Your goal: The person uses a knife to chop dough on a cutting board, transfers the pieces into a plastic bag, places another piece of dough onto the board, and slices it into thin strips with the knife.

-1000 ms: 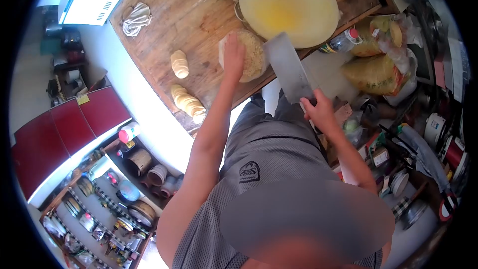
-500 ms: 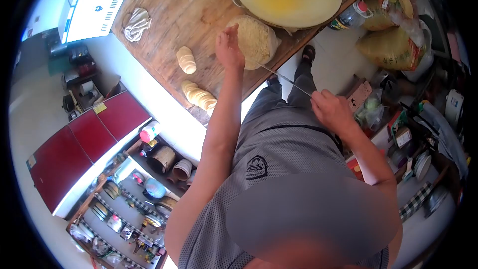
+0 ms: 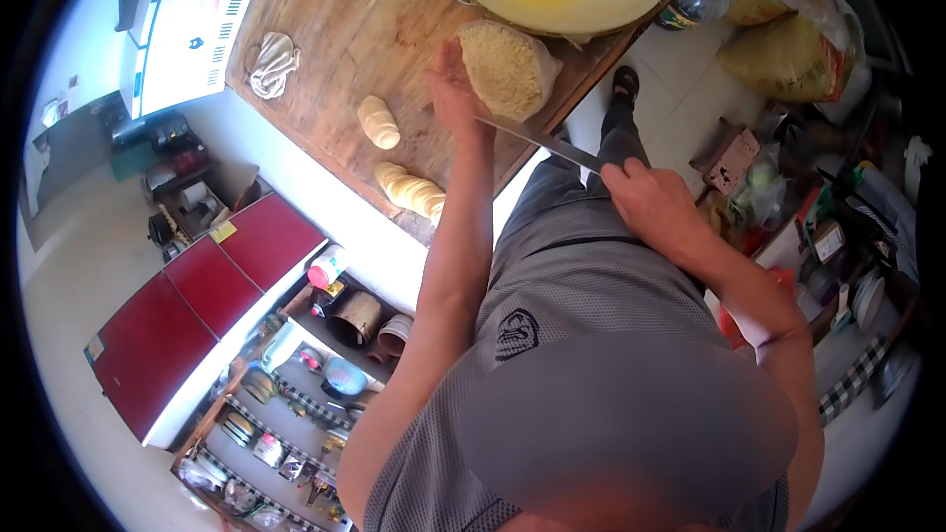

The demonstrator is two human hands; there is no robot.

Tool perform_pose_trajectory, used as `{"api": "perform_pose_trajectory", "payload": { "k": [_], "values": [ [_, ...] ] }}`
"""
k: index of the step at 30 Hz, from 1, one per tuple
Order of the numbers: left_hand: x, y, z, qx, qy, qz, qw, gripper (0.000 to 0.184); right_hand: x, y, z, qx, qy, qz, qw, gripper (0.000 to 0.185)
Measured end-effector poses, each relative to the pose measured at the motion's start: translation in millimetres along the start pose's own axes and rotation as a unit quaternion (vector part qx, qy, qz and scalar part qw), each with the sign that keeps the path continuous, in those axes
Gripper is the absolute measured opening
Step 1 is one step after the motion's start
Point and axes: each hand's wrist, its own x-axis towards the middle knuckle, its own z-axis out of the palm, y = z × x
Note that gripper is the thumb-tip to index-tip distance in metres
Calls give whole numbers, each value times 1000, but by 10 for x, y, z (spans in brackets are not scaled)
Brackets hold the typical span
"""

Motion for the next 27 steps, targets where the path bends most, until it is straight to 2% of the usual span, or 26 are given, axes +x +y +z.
{"api": "perform_pose_trajectory", "payload": {
  "k": [1,4,6,11,14,21,24,25,27],
  "values": [
    [-46,3,-1,2,-1,-1,1000,62,27,-21,-6,-1,-10,6,1000,9],
    [-150,69,46,2,-76,-29,997,79,113,-65,-55,19,-19,3,1000,10],
    [-178,128,84,19,-78,-57,995,83,144,-65,-9,23,-1,4,1000,9],
    [-400,284,147,51,-58,-94,993,76,281,-61,30,16,14,7,1000,9],
    [-592,369,169,93,-55,-125,986,71,345,-48,26,20,-28,17,999,9],
    [-874,459,-93,209,-122,-116,963,65,306,66,96,3,27,20,999,9],
    [-850,651,-385,223,-180,-113,951,69,276,111,73,-1,59,14,998,7],
    [-829,772,-305,249,-148,-117,950,71,271,133,52,-11,78,1,997,4],
    [-653,895,-384,220,-155,-117,956,68,241,168,18,-11,88,4,996,5]
  ]
}}
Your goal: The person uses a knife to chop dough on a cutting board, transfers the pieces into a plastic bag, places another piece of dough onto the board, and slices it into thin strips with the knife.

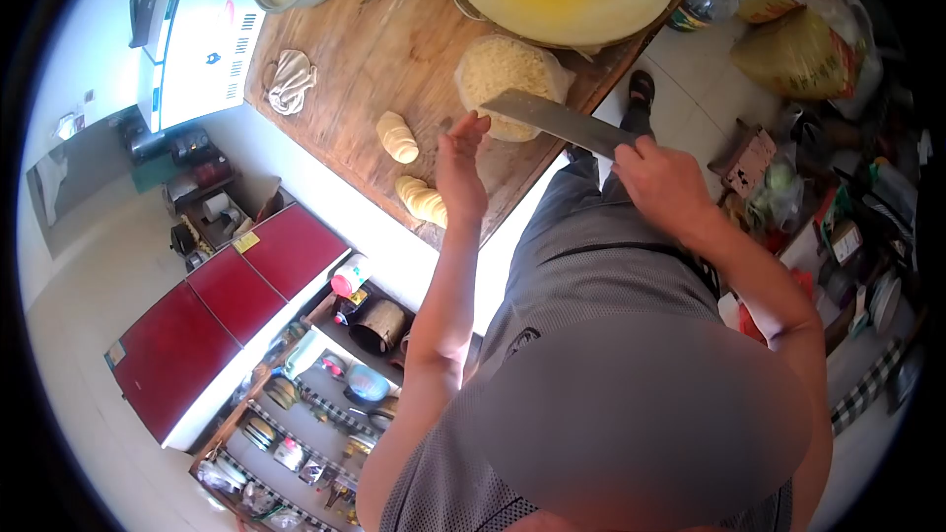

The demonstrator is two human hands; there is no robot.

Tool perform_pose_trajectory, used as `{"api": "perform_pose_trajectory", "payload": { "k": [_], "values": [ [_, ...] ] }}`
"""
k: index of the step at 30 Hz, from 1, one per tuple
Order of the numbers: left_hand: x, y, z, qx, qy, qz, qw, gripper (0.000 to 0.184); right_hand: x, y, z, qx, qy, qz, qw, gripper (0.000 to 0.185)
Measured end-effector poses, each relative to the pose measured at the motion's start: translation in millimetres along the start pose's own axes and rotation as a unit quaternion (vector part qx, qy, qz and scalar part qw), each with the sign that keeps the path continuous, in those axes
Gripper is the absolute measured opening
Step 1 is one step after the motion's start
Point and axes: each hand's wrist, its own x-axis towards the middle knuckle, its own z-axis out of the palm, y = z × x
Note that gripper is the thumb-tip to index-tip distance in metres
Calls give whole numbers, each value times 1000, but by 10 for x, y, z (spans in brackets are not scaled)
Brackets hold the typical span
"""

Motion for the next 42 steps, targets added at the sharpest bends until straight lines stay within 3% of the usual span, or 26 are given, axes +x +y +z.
{"api": "perform_pose_trajectory", "payload": {
  "k": [3,8,21,23,24,26,32,36,37,38,42],
  "values": [
    [119,90,-26,-49,21,3,999,60,-29,72,-22,-3,13,-6,1000,6],
    [273,226,49,-17,-27,-35,999,49,-64,161,-46,-11,16,-19,1000,7],
    [717,104,171,108,-31,-149,982,35,-134,312,-190,1,38,-92,995,8],
    [795,26,119,323,-44,-85,942,23,-153,361,-209,12,41,-97,994,8],
    [810,-12,99,324,-42,-86,941,23,-167,389,-231,19,43,-91,995,9],
    [846,-96,61,422,-71,75,901,16,-171,458,-265,25,45,-86,995,11],
    [724,139,260,538,-75,202,815,16,68,635,-359,8,81,-21,996,22],
    [715,225,270,513,-43,163,842,19,485,866,-184,-27,154,51,986,31],
    [731,207,241,502,4,132,855,20,623,950,-123,-43,172,69,982,33],
    [747,182,207,489,52,100,865,20,767,1039,-57,-42,173,64,982,33],
    [1022,-53,-267,483,96,58,868,30,1308,1342,177,-64,160,118,978,32]
  ]
}}
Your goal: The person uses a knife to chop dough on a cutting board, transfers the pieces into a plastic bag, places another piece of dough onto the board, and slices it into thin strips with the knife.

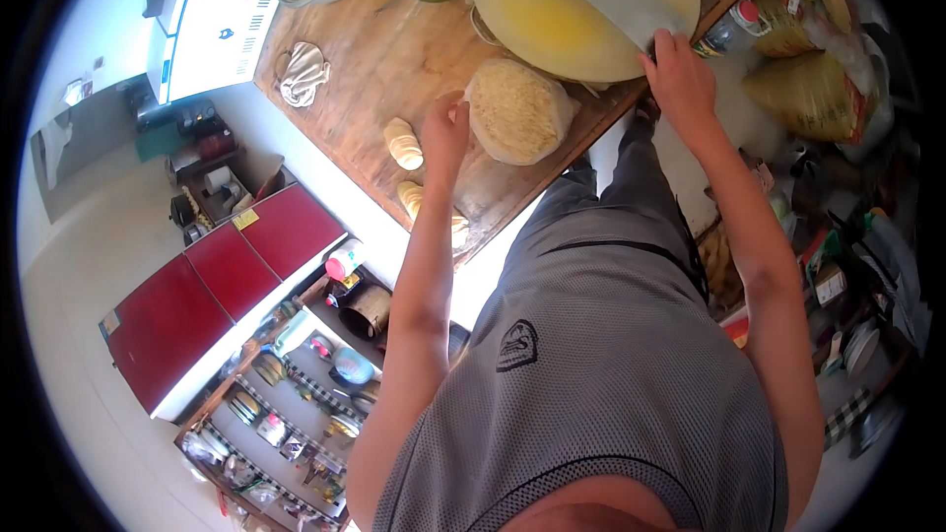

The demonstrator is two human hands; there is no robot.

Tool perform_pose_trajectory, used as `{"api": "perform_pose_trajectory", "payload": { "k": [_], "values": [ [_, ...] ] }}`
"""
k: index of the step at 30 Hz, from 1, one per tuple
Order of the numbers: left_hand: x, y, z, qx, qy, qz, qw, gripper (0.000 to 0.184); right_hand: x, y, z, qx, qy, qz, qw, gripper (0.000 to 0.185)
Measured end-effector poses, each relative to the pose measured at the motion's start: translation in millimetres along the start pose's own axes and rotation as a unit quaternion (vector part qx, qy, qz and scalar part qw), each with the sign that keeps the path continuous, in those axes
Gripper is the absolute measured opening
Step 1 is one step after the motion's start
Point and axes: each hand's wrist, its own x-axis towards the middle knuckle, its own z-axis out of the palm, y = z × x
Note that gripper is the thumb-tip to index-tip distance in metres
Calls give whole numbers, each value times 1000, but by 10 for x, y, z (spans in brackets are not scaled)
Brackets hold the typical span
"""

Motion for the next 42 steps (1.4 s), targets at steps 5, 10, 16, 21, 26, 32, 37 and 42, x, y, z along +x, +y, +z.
{"api": "perform_pose_trajectory", "payload": {
  "k": [5,10,16,21,26,32,37,42],
  "values": [
    [295,-421,99,-48,-20,-33,998,32,232,-7,262,-17,-7,-14,1000,24],
    [438,-508,165,-65,-70,-71,993,31,-63,-516,285,125,-3,-25,992,27],
    [639,-655,368,-121,-145,-117,975,35,-238,-1228,514,98,-296,103,945,49],
    [696,-459,312,-75,-163,-91,980,35,-162,-1310,807,99,-302,158,935,46],
    [528,-212,256,-99,-60,-56,992,29,-219,-1231,983,87,-254,146,952,28],
    [333,-117,99,-172,50,-31,983,22,-290,-1245,776,151,-146,119,970,23],
    [245,-173,24,-139,69,13,988,22,-370,-1185,809,149,-143,112,972,26],
    [184,-119,-4,-194,41,-13,980,43,-342,-1174,697,160,-167,160,960,43]
  ]
}}
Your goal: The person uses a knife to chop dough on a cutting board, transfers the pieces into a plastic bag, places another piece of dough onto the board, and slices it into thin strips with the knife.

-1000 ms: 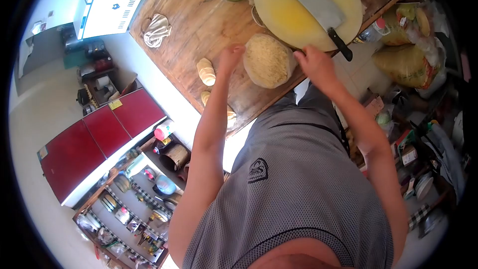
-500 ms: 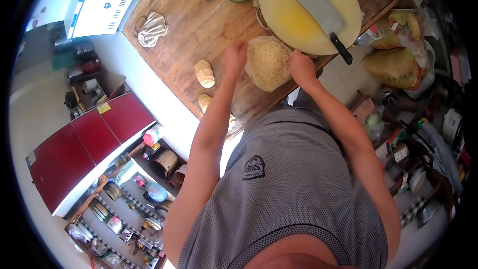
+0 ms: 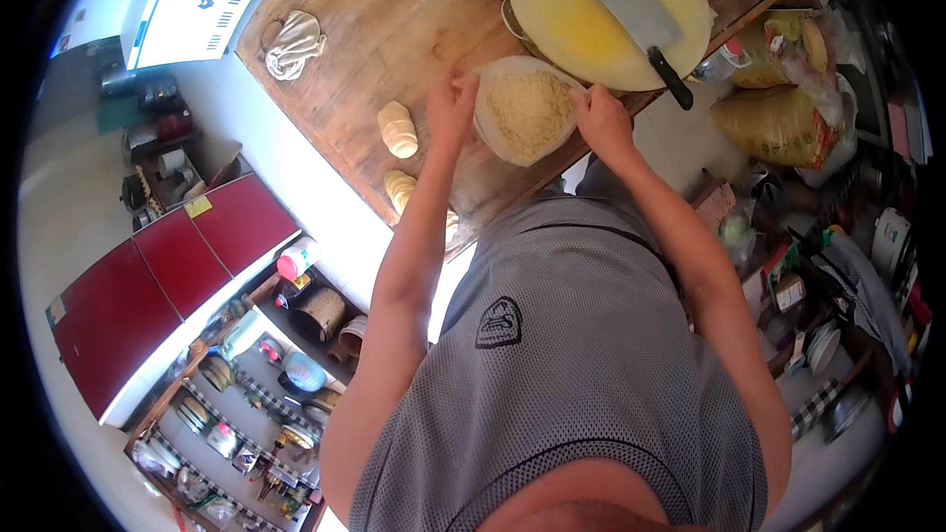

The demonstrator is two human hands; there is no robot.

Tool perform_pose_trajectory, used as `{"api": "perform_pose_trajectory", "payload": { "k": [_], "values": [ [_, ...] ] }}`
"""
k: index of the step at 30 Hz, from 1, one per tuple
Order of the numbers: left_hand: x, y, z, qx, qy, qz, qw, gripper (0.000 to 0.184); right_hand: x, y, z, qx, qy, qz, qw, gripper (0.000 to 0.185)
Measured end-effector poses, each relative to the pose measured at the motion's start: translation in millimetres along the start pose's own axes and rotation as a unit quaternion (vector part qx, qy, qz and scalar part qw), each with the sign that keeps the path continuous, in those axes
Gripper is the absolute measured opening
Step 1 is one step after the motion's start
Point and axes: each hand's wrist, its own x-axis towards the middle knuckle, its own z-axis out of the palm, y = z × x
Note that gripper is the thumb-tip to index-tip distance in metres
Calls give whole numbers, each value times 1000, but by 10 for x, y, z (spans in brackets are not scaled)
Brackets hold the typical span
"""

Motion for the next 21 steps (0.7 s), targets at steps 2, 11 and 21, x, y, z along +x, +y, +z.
{"api": "perform_pose_trajectory", "payload": {
  "k": [2,11,21],
  "values": [
    [-124,-204,24,11,10,-23,1000,52,-51,-7,-16,-13,-33,24,999,51],
    [-597,-173,63,-182,-142,-307,923,41,-199,-17,80,210,-248,215,921,44],
    [-576,-8,9,-193,-84,-272,939,29,-137,-17,-65,259,-222,210,916,32]
  ]
}}
